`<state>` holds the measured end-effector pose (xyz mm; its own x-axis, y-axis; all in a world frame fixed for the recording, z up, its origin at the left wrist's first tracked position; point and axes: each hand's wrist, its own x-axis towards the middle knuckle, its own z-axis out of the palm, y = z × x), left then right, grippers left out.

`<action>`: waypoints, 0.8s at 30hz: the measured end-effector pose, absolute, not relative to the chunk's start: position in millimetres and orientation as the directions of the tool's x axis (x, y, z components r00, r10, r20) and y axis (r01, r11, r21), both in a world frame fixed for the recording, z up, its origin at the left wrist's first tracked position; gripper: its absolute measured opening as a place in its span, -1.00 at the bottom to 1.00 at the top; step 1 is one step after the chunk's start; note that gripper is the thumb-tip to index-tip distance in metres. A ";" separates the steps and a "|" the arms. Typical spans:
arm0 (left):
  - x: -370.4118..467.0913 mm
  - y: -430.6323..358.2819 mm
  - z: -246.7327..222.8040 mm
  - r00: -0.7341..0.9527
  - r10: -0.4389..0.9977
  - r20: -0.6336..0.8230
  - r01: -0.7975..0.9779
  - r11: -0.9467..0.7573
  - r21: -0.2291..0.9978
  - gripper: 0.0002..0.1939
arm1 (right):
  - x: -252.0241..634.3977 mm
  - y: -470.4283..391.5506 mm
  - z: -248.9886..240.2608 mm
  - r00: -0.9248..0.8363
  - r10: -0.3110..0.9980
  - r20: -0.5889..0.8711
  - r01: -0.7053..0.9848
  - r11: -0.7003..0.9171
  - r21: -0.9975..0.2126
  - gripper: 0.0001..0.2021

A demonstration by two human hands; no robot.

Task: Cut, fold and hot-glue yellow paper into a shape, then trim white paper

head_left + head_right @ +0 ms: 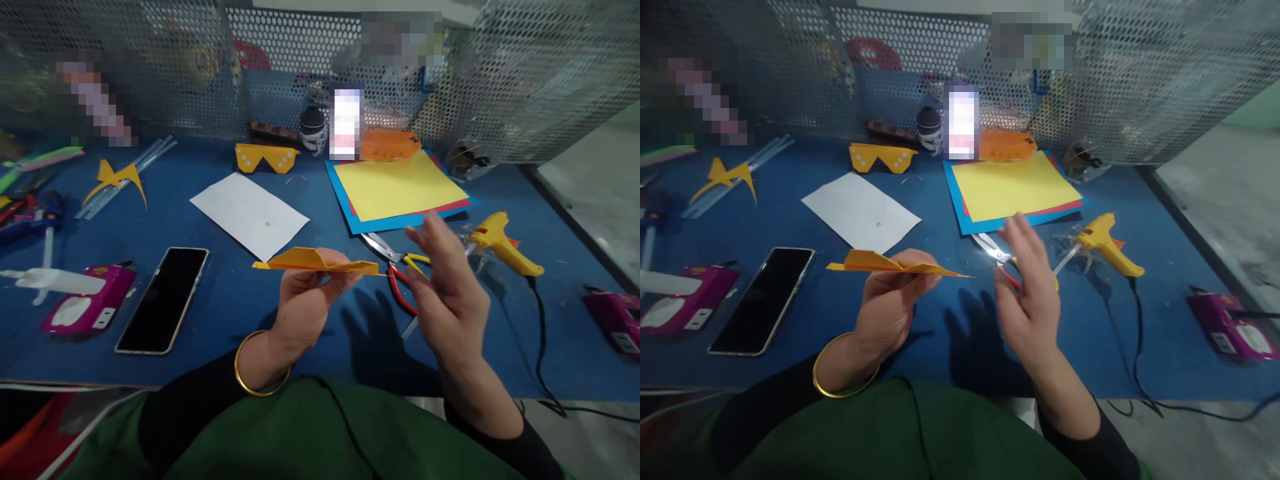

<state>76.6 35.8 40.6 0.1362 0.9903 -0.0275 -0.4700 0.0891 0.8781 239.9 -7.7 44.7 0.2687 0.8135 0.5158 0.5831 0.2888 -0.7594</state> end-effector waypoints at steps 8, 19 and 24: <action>79.4 35.8 36.0 0.229 0.957 -0.177 -0.381 0.255 0.888 -0.84 | 232.4 -4.2 35.0 0.001 0.822 0.569 0.725 0.391 -0.567 -0.89; 78.2 43.5 29.4 0.118 0.953 -0.278 -0.303 0.302 0.904 -0.79 | 234.3 -10.1 24.0 0.158 0.932 0.327 0.517 0.204 -0.831 -0.70; 77.2 43.9 29.8 0.204 0.926 -0.318 -0.222 0.361 0.906 -0.76 | 239.9 -14.9 25.7 0.495 0.818 0.295 0.397 0.089 -0.914 -0.65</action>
<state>77.2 43.9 29.8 0.2043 0.9257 -0.3183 -0.2224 0.3606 0.9058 239.9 -14.9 25.7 0.4945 0.8177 0.2946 0.3969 0.0890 -0.9135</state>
